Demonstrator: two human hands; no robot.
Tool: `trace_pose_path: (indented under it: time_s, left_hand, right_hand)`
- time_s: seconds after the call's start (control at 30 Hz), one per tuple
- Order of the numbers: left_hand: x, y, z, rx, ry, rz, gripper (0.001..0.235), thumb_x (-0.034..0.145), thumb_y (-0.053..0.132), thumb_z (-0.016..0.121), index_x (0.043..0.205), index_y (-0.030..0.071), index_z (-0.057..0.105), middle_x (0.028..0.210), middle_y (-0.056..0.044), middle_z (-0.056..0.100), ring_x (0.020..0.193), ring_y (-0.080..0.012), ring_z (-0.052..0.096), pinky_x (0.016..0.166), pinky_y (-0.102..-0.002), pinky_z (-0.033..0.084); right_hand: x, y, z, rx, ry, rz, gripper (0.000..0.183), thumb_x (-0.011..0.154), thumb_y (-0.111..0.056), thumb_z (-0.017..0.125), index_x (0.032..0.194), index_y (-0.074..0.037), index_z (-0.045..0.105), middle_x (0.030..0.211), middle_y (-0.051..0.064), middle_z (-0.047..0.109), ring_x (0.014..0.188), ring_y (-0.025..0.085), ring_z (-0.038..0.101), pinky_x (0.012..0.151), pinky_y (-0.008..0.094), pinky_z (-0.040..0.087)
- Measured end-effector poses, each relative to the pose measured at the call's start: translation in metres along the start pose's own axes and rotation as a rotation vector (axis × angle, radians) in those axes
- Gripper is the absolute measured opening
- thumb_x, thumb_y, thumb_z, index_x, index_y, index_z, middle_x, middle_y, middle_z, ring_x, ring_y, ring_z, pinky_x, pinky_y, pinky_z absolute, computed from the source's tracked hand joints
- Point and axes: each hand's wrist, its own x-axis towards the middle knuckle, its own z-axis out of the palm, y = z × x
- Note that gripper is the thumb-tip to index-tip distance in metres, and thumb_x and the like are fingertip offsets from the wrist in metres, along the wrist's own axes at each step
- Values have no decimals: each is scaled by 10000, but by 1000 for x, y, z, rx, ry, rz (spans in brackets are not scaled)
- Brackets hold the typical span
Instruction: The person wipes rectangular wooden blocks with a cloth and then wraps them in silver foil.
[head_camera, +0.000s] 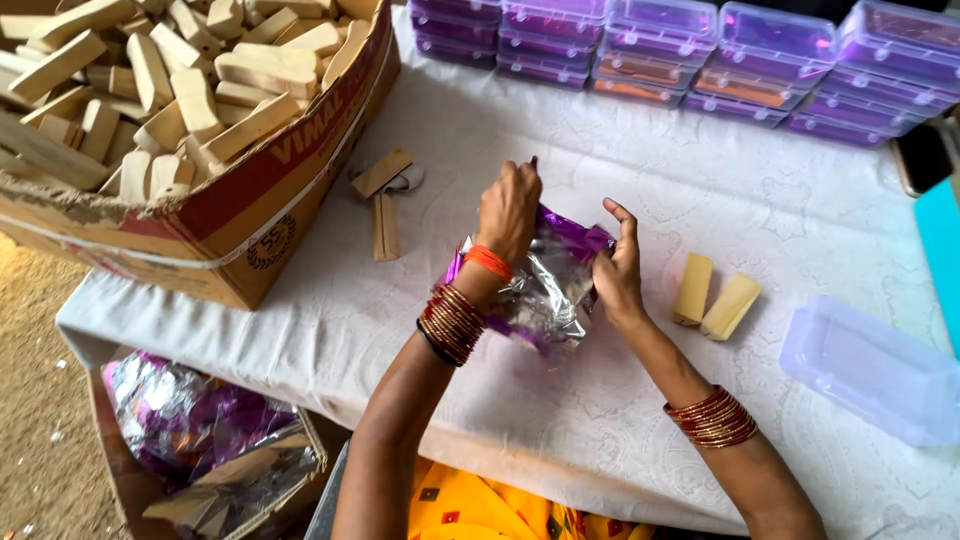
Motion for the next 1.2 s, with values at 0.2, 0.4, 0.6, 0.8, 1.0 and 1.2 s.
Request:
trace_pose_path:
  time_s: [0.2, 0.4, 0.6, 0.8, 1.0, 1.2]
  left_hand:
    - [-35, -62, -21, -338, -199, -173, 308, 953, 44, 643, 1251, 17, 567, 968, -203, 686, 788, -326, 721, 602, -425, 604]
    - [-135, -192, -88, -801, -353, 195, 371, 932, 187, 779, 1208, 32, 586, 1127, -166, 653, 843, -241, 748, 702, -374, 649]
    - [-320, -333, -159, -1263, -698, -403, 177, 901, 145, 754, 1031, 27, 774, 973, -90, 808, 844, -154, 771, 800, -308, 646]
    - [-497, -375, -60, -184, -657, -491, 412, 748, 135, 825, 1115, 25, 675, 1015, -148, 697, 905, -292, 675, 790, -407, 610]
    - [-523, -356, -19, 101, -523, -347, 718, 672, 203, 873, 1289, 88, 524, 1205, -151, 587, 1094, -318, 593, 960, -522, 493]
    - [-527, -383, 1, 55, -560, -342, 202, 966, 158, 661, 1157, 96, 637, 951, -110, 673, 788, -239, 675, 696, -438, 581]
  right_hand:
    - [16, 60, 6, 78, -140, -114, 690, 962, 90, 573, 1569, -51, 275, 1461, 156, 472, 1043, 94, 648, 933, 241, 592]
    - [-5, 34, 8, -291, -234, -246, 855, 822, 63, 795, 1516, -42, 306, 1479, 133, 420, 1264, 192, 519, 1068, 315, 505]
    - [-15, 17, 15, -328, -212, -154, 742, 885, 136, 550, 1547, -62, 279, 1461, 142, 449, 1254, 231, 499, 1046, 327, 470]
    - [-27, -6, 36, -627, -260, -583, 784, 924, 268, 603, 1544, 1, 206, 1463, 356, 348, 1219, 411, 577, 1053, 407, 493]
    - [-9, 81, -28, -437, -286, -332, 547, 1141, 172, 463, 1581, -22, 204, 1341, 203, 579, 1231, 244, 624, 1157, 300, 505]
    - [-37, -20, 53, -243, -208, -181, 516, 1024, 53, 545, 1439, 13, 240, 1262, 114, 618, 1134, 151, 666, 1021, 263, 578]
